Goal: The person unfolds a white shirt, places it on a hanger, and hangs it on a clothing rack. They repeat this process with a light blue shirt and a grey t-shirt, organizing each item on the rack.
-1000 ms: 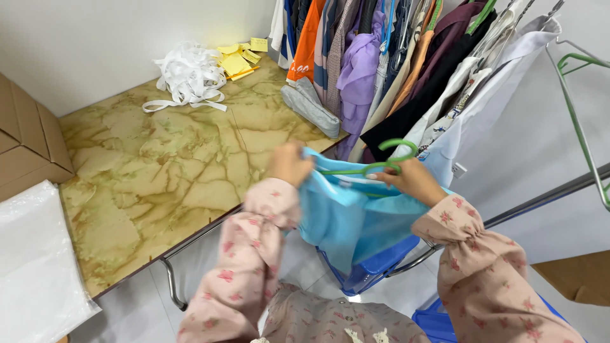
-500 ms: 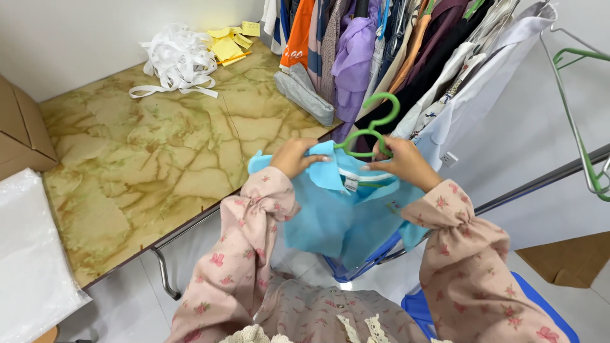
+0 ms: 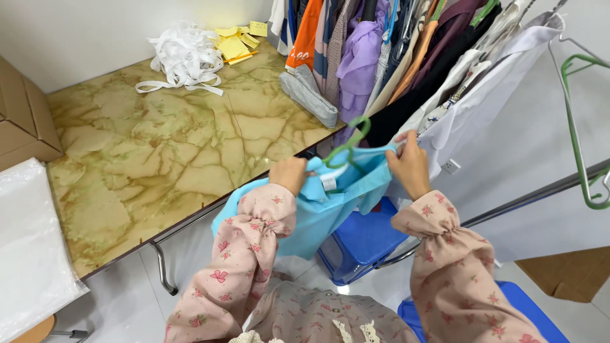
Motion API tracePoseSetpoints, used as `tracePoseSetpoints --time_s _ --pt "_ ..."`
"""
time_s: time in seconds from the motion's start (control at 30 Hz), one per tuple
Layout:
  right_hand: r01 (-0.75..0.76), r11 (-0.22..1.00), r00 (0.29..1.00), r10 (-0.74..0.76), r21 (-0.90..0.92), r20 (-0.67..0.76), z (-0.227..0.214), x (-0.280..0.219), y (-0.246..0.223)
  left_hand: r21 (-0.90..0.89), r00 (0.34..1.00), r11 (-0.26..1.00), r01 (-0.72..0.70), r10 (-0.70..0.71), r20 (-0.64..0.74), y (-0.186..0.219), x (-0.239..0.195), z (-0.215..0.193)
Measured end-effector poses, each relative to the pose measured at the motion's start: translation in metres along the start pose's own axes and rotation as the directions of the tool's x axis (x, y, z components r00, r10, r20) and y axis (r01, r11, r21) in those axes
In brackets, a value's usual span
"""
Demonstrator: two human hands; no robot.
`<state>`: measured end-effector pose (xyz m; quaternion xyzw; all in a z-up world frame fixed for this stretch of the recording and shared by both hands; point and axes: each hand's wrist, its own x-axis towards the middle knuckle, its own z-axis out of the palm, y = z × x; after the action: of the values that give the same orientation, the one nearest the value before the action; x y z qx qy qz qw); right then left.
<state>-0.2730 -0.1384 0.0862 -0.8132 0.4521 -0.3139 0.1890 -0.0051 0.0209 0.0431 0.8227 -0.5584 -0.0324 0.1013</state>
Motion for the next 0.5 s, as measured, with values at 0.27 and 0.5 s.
tracePoseSetpoints --time_s 0.27,0.5 --pt "0.139 0.941 0.826 -0.283 0.310 0.488 0.028 -0.039 -0.067 -0.573 0.915 0.815 -0.086 -0.163 -0.369 -0.046 -0.047 -0.070" --pt "0.477 0.858 0.878 -0.477 -0.188 0.048 -0.011 0.013 -0.043 -0.676 0.892 0.709 -0.203 -0.151 -0.427 -0.106 -0.055 -0.074"
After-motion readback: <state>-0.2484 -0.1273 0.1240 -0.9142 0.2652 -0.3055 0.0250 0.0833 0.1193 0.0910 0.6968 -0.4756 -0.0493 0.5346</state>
